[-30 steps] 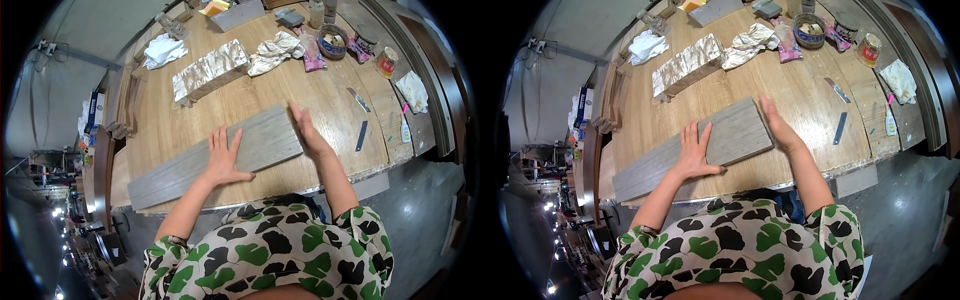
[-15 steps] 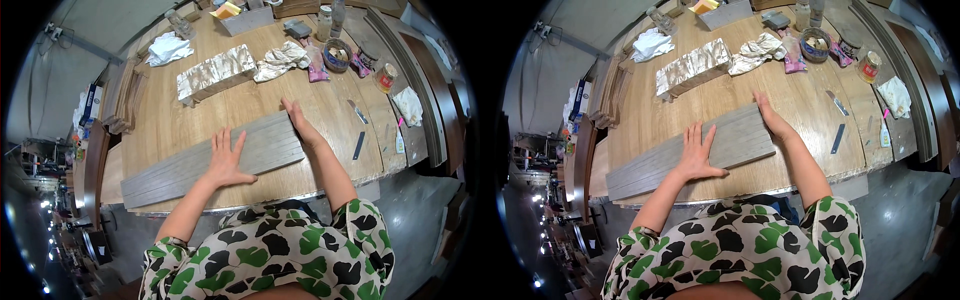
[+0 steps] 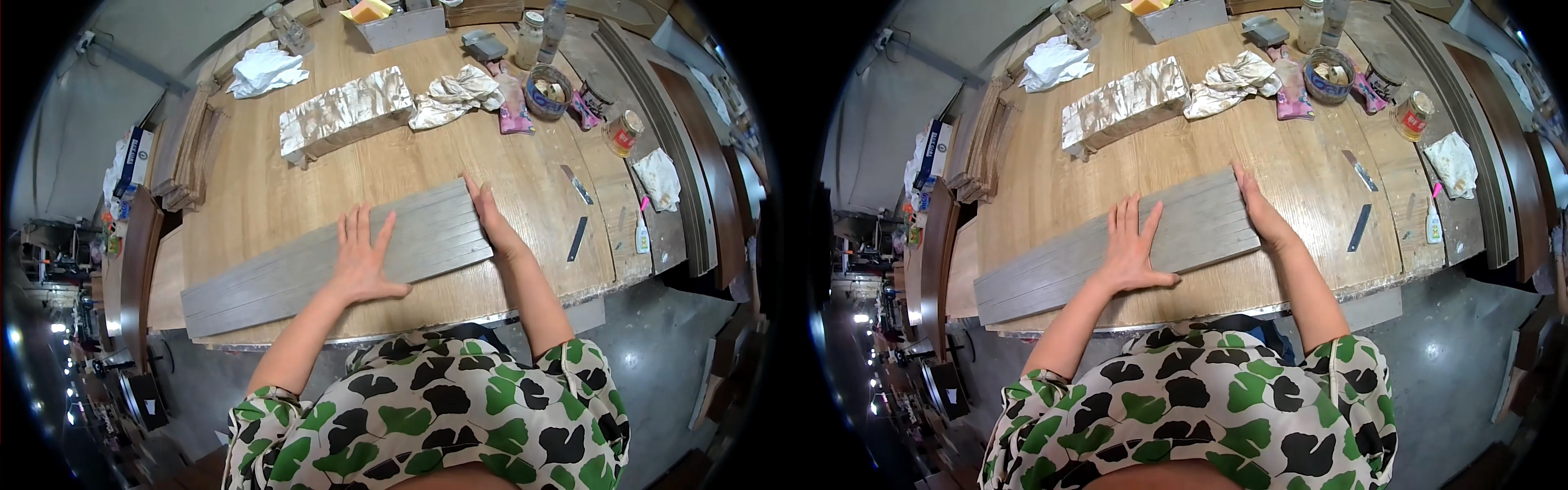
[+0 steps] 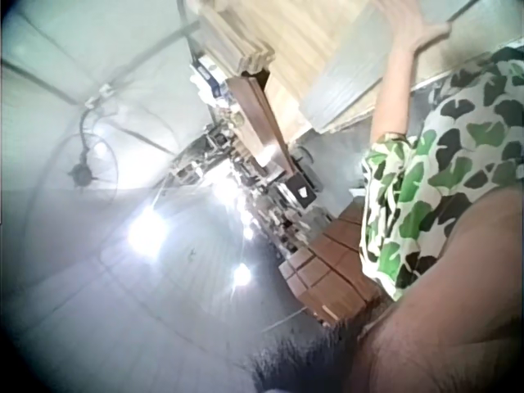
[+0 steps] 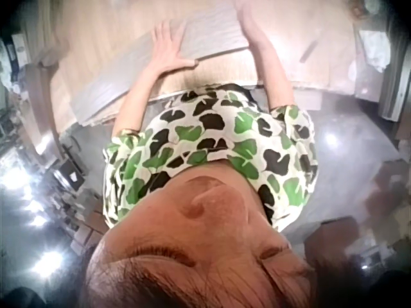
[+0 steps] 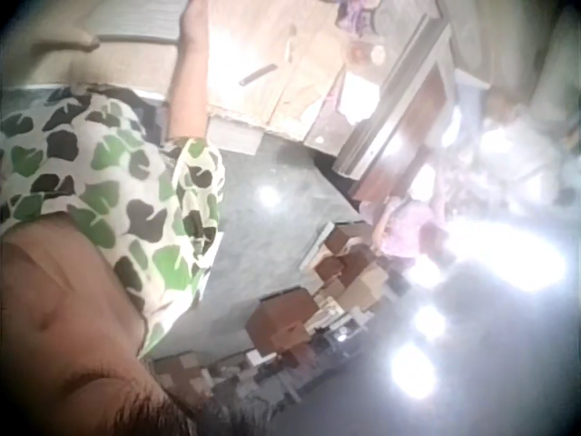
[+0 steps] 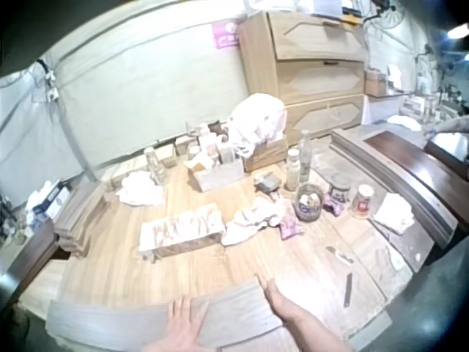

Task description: The person applies glue from a small bottle to the edge of a grooved grey furniture part, cleans the surface with a small blade tool, and handles the furniture piece by hand on a workbench.

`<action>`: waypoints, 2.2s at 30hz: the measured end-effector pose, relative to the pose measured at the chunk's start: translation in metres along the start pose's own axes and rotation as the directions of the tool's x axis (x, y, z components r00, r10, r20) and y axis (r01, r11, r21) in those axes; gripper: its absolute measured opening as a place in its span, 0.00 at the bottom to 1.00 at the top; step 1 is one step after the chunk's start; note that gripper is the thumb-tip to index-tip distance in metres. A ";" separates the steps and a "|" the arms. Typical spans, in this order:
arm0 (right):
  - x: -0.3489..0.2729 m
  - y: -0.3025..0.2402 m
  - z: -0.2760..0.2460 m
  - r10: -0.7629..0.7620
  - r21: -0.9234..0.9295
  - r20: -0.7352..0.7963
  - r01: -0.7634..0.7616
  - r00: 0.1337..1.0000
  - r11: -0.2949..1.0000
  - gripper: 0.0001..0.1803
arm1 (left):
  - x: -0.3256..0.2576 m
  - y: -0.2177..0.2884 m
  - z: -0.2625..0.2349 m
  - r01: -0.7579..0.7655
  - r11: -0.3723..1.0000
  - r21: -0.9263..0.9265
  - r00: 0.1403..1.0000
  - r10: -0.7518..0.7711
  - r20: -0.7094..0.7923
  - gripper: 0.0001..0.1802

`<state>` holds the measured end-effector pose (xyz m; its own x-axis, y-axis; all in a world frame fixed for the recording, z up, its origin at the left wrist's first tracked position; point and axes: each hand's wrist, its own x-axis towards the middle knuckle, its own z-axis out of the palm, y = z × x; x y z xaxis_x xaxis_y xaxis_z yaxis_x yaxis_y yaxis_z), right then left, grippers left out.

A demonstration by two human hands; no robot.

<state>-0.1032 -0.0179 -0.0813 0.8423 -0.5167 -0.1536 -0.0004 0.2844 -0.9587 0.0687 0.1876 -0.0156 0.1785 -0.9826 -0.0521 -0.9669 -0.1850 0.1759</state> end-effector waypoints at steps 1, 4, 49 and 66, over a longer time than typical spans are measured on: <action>0.000 -0.002 -0.002 -0.003 0.094 -0.018 0.005 1.000 0.996 0.49 | 0.001 0.000 0.000 -0.002 1.000 0.004 1.000 0.002 -0.002 0.66; 0.005 -0.009 -0.002 -0.009 0.258 -0.049 0.021 0.999 0.966 0.48 | 0.000 0.002 -0.003 0.014 1.000 -0.019 1.000 -0.013 0.025 0.66; 0.026 -0.017 0.002 0.039 0.166 0.053 -0.047 0.998 0.985 0.53 | 0.001 0.000 -0.004 -0.021 0.999 0.028 0.999 0.020 0.036 0.69; -0.155 -0.011 -0.151 -0.460 -0.686 -0.726 -0.499 0.511 0.529 0.19 | 0.002 0.002 -0.001 -0.008 0.998 -0.070 1.000 0.009 0.015 0.67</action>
<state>-0.3148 -0.0625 -0.0834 0.0395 -0.9813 0.1885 -0.7904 -0.1461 -0.5949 0.0673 0.1852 -0.0147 0.1674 -0.9837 -0.0653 -0.9531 -0.1784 0.2444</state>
